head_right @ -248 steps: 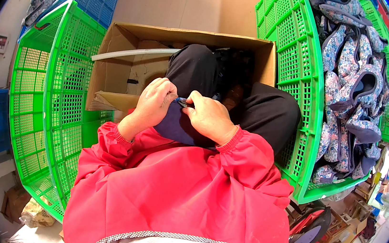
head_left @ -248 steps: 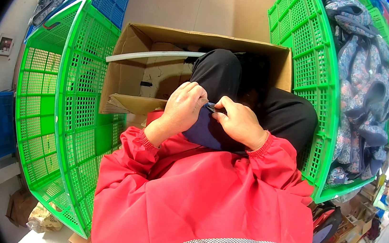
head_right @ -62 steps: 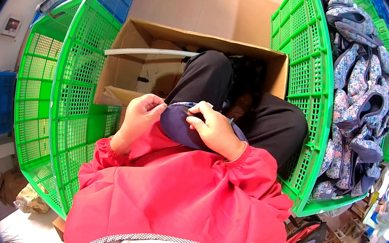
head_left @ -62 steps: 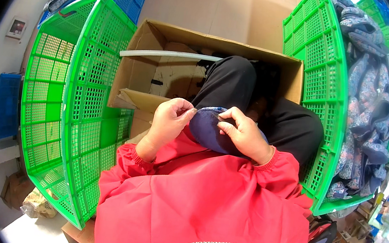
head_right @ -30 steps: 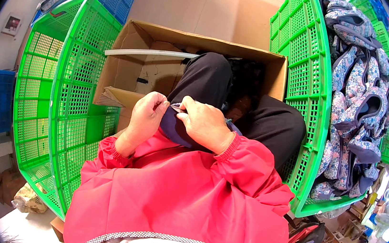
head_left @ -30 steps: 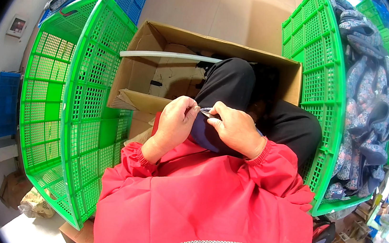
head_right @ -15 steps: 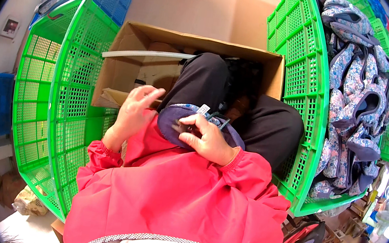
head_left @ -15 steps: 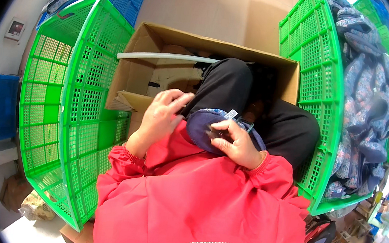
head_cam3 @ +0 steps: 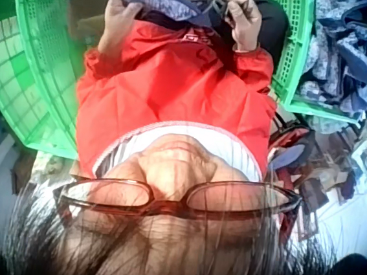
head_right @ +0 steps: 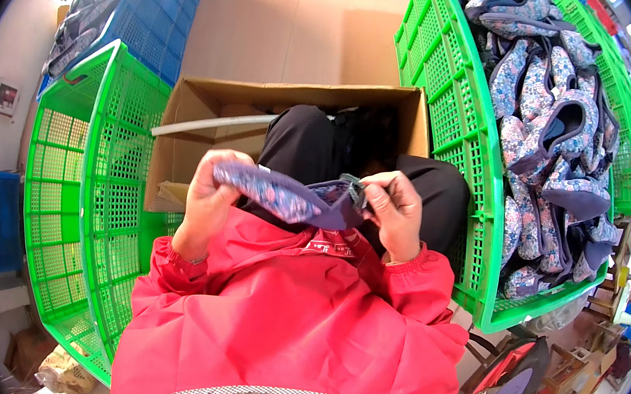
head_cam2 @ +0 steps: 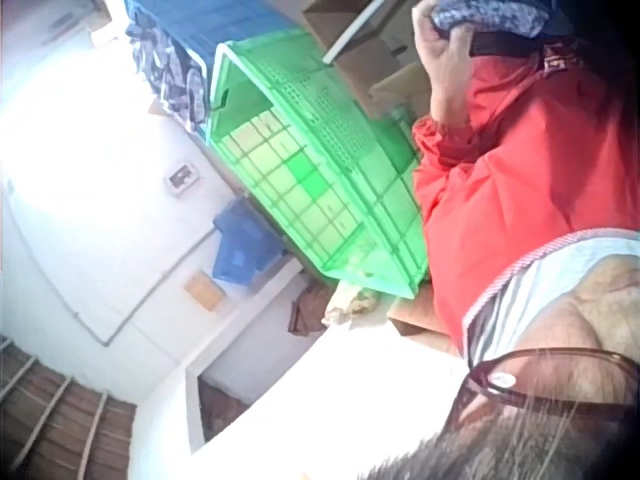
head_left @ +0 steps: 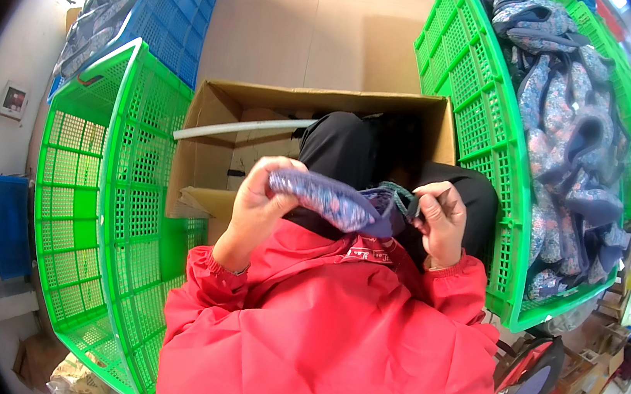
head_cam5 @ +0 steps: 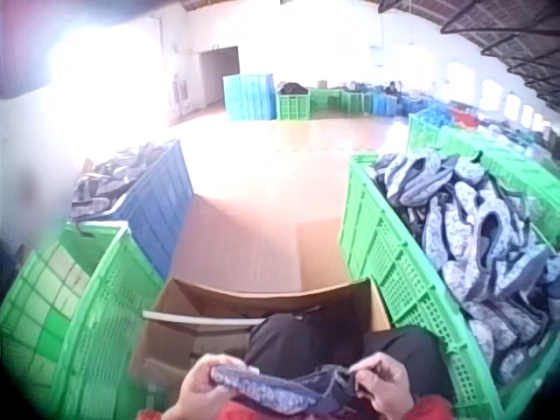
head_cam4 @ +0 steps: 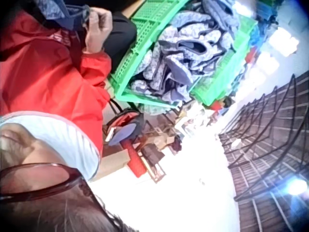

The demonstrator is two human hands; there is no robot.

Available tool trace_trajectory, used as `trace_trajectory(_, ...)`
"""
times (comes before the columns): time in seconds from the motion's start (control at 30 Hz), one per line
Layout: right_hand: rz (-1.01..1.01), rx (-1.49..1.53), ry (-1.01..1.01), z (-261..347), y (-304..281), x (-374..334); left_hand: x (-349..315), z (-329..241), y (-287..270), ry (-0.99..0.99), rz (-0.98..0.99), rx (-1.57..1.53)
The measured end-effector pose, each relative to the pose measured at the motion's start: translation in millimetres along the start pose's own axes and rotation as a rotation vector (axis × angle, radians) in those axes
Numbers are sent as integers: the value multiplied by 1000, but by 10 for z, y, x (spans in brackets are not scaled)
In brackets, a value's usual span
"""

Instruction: The person sits on the floor and uses small scissors to trim loose threads and fabric edges from the upper part of patterned slippers. They handle the slippers one by one, turning them over to access different sides, and place the finished items into a green plastic crate.

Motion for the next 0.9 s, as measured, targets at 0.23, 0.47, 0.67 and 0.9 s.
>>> trace_trajectory(0.23,0,-91,6,334,17,183,614,-412,654,161,126,679)
trace_trajectory(0.47,157,-515,-218,704,194,389,846,-223,1285,267,423,837)
trace_trajectory(0.67,-196,-338,-316,670,-206,548,565,221,1040,-148,-71,223)
trace_trajectory(0.9,-218,-310,-485,523,-189,369,414,494,1292,-643,-42,-259)
Point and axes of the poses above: each hand's wrist, its own x-axis towards the middle knuckle, its own y-axis out of the palm, z = x × y, the point moved 1 cm from there along x, towards the middle knuckle, and after that the axes turned 10 degrees about -z, right-handed, at the moved point
